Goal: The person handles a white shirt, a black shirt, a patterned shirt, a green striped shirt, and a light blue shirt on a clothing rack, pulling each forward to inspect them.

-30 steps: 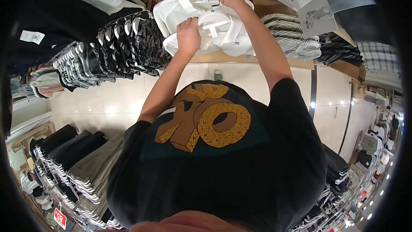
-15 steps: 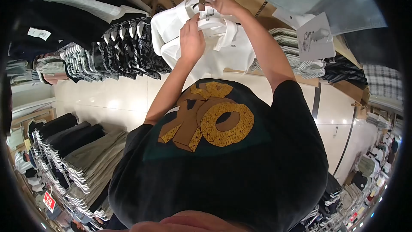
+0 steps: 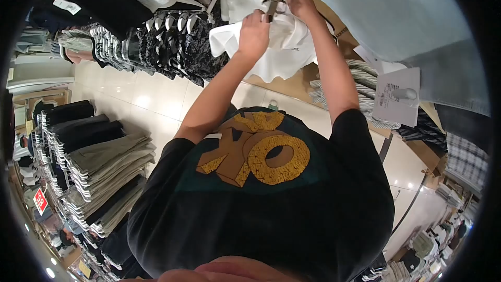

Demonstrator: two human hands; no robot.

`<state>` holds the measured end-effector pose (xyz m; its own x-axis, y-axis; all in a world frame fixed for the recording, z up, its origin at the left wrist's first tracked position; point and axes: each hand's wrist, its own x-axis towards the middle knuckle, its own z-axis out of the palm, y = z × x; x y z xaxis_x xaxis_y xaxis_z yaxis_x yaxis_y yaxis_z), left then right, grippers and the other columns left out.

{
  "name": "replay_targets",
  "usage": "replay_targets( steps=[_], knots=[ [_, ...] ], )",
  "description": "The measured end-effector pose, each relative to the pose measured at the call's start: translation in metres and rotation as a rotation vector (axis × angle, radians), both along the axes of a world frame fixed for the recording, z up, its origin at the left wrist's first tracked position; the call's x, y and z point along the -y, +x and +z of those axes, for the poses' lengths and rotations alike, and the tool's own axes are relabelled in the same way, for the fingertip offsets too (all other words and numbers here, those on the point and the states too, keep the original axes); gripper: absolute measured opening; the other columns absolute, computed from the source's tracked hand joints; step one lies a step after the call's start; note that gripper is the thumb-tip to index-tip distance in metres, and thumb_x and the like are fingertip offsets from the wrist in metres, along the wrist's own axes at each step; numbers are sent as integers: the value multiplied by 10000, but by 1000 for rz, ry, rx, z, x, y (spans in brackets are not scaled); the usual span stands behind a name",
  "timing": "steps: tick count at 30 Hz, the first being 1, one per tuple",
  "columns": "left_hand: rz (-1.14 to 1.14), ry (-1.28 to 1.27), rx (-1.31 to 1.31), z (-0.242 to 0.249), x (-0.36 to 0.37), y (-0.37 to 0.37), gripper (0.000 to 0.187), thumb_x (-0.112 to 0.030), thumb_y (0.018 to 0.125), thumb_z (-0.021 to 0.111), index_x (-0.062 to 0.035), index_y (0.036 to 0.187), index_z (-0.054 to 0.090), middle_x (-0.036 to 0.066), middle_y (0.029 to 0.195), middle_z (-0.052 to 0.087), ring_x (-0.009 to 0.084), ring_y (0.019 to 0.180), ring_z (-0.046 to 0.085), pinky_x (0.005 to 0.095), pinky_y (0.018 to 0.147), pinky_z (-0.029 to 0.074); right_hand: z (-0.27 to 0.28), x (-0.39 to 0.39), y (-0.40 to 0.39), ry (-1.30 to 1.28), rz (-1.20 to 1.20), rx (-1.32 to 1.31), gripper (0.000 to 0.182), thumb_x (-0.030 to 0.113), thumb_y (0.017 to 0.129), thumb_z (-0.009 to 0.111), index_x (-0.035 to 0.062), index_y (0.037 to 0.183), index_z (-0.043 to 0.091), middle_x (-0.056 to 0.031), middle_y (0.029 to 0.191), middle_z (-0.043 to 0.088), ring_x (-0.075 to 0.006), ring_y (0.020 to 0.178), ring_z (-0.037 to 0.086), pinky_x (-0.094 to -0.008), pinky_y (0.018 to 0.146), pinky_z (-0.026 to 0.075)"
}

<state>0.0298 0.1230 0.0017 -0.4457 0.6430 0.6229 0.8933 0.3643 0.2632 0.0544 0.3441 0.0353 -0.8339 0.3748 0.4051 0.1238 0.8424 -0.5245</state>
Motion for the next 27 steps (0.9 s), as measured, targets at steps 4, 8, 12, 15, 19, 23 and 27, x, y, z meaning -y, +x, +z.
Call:
replay_targets(
  steps=[4, 8, 12, 15, 19, 23, 27],
  knots=[
    [-37, -20, 35, 7, 17, 15, 505, -72, 893, 584, -147, 1393, 591, 168, 1096, 598, 369, 1053, 608, 511, 988, 478, -6, 67, 54, -290, -317, -349, 456, 281, 1043, 593, -27, 1378, 606, -244, 1358, 657, -440, 1321, 566, -483, 1135, 422],
    [-131, 25, 42, 24, 62, 25, 636, -54, 899, 607, -121, 1523, 501, 230, 1387, 543, 400, 1308, 516, 566, 1150, 379, -52, 139, 111, -55, -323, -209, 450, 218, 1062, 545, -46, 1426, 564, -257, 1450, 592, -430, 1374, 527, -506, 1188, 344],
    [-244, -58, 171, 9, 160, 14, 714, -77, 898, 673, -121, 1574, 449, 243, 1471, 494, 432, 1394, 462, 554, 1185, 358, -60, 210, 122, 109, -417, -202, 590, 206, 1030, 599, -64, 1528, 434, -316, 1563, 450, -498, 1452, 415, -556, 1205, 307],
    [-206, -122, 597, -25, 241, -11, 671, -118, 924, 694, -65, 1547, 450, 275, 1461, 499, 479, 1360, 471, 534, 1164, 384, -75, 259, 108, 154, -553, -133, 722, 216, 995, 657, -54, 1582, 335, -345, 1630, 317, -512, 1500, 334, -566, 1222, 284],
    [-89, -50, 672, -26, 318, -62, 599, -67, 948, 659, -26, 1512, 463, 289, 1398, 543, 483, 1279, 534, 506, 1101, 453, -47, 335, 62, -144, -416, -198, 777, 189, 944, 728, -56, 1570, 339, -336, 1643, 282, -489, 1526, 301, -531, 1247, 281],
    [-57, 121, 653, 9, 356, -95, 629, 7, 906, 645, 1, 1503, 447, 285, 1399, 535, 477, 1276, 548, 499, 1099, 462, 63, 386, -18, -234, -210, -486, 773, 93, 924, 756, -27, 1576, 361, -233, 1634, 378, -354, 1514, 389, -475, 1234, 342],
    [77, 319, 367, 19, 367, -151, 646, -13, 889, 682, 50, 1481, 432, 302, 1462, 483, 494, 1352, 482, 510, 1149, 411, 146, 399, -81, -225, -54, -762, 868, 134, 836, 858, -33, 1554, 399, -206, 1535, 517, -326, 1425, 507, -456, 1203, 378]
  ],
)
